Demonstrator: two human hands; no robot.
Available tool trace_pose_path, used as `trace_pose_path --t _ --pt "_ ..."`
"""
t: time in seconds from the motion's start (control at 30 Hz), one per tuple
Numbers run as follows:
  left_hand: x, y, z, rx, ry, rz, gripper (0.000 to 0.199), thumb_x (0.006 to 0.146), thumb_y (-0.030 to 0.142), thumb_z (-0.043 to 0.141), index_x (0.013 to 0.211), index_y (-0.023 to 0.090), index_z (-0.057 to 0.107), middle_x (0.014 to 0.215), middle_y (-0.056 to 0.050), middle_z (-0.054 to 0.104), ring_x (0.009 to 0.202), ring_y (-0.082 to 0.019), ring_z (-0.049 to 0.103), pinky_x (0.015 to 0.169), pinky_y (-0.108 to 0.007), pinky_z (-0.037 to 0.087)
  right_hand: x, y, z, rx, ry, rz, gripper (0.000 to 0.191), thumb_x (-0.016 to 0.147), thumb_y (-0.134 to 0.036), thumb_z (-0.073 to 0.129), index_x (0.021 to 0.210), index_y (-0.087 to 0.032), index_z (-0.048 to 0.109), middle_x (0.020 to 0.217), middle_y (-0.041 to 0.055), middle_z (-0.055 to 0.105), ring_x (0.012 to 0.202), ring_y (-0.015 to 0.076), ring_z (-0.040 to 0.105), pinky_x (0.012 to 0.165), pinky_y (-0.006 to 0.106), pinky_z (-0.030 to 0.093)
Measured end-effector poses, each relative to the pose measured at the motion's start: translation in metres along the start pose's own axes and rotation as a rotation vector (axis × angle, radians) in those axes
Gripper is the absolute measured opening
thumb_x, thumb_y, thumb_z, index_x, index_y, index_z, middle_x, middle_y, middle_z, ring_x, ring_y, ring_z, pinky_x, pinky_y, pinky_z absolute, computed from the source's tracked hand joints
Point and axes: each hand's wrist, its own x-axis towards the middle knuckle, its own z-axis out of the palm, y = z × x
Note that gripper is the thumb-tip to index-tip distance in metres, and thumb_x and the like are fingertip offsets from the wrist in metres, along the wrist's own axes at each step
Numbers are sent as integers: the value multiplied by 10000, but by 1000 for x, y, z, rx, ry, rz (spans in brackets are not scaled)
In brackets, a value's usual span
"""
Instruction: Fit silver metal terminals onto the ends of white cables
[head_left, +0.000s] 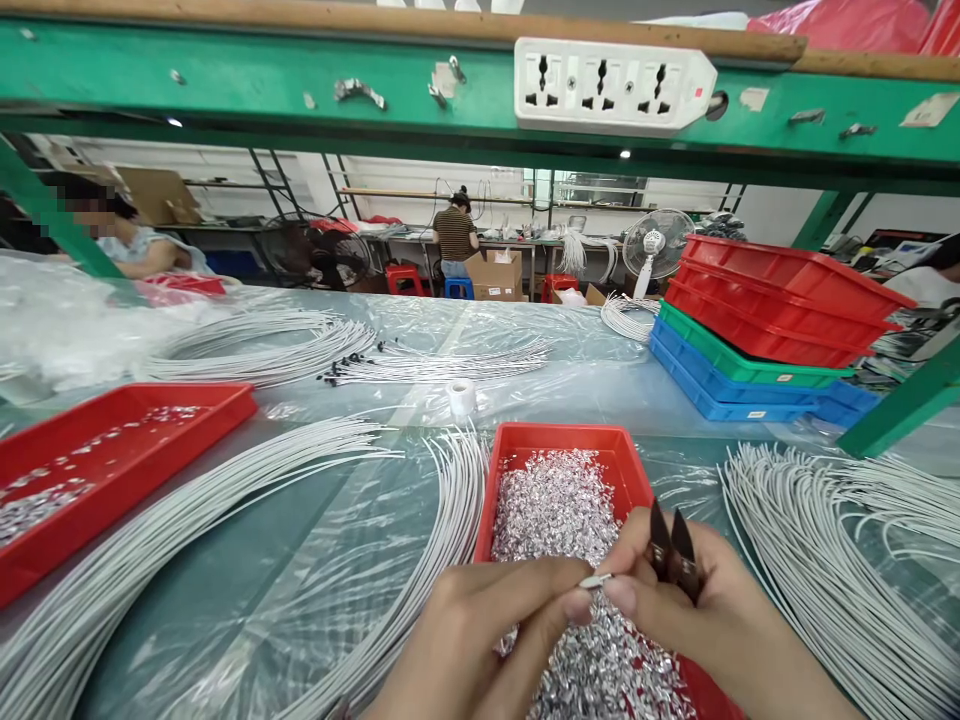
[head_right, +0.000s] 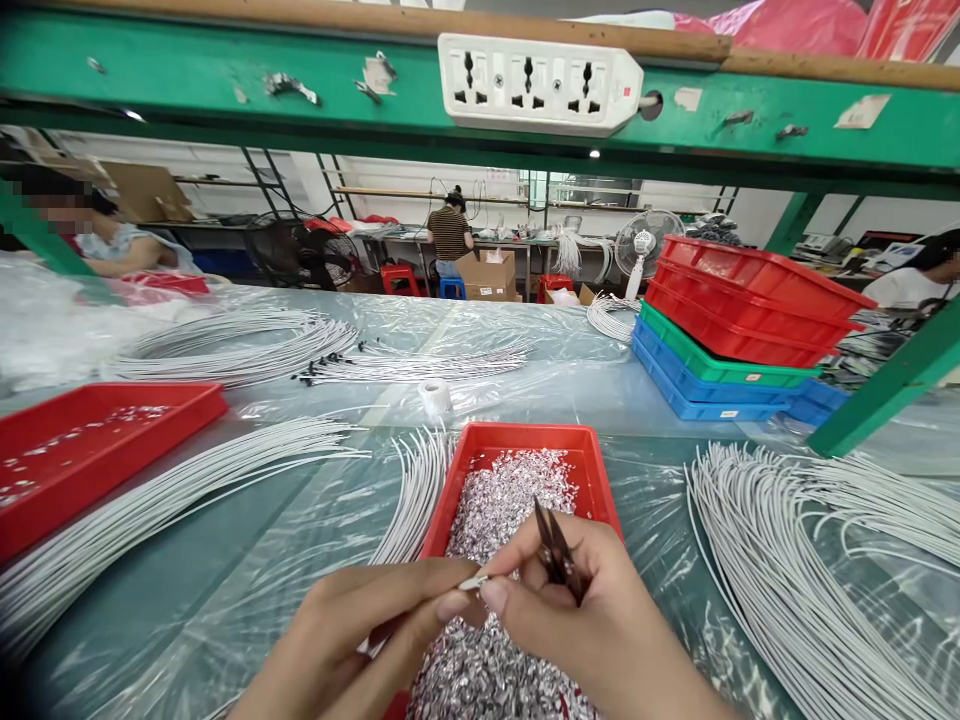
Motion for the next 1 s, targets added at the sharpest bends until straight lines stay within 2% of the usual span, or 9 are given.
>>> trace_pose_path --t 0.13,0.33,0.53,0.73,0.83,1.0 --pt "-5 -7 3 104 45 48 195 948 134 442 987 147 632 704 -27 657 588 -115 625 535 -221 447 -3 0 7 -152 115 -95 106 746 -298 654 731 -201 617 540 -80 244 503 101 205 500 265 153" --pt "-8 -13 9 198 103 151 208 919 77 470 1069 175 575 700 -15 659 575 -126 634 501 -241 426 -2 0 9 -122 157 -107 77 731 -277 650 717 -203 630 532 -83 239 498 101 195 504 273 152" --pt "-3 -7 6 104 42 99 195 941 104 441 1021 180 602 734 -19 684 542 -103 600 485 -237 403 -2 -4 5 -46 91 -77 49 730 -230 676 709 -199 645 520 -96 229 495 92 155 506 271 134" --pt "-2 -5 2 50 43 92 173 948 123 449 992 176 607 732 -14 692 542 -90 599 483 -221 397 -2 -1 -5 -25 -11 -15 98 756 -240 731 727 -193 650 526 -94 254 497 87 168 499 257 143" --pt "-2 -5 3 43 41 89 180 950 126 443 984 175 613 735 -15 692 546 -89 595 487 -221 394 1 3 -9 22 -58 14 192 749 -294 778 715 -183 626 526 -94 256 497 82 167 496 248 149" --pt "0 -5 5 -10 14 2 205 949 141 437 904 172 634 645 9 632 506 -81 520 469 -226 349 7 9 -12 59 -90 43 342 732 -452 809 712 -174 610 534 -70 330 504 86 222 492 244 157"
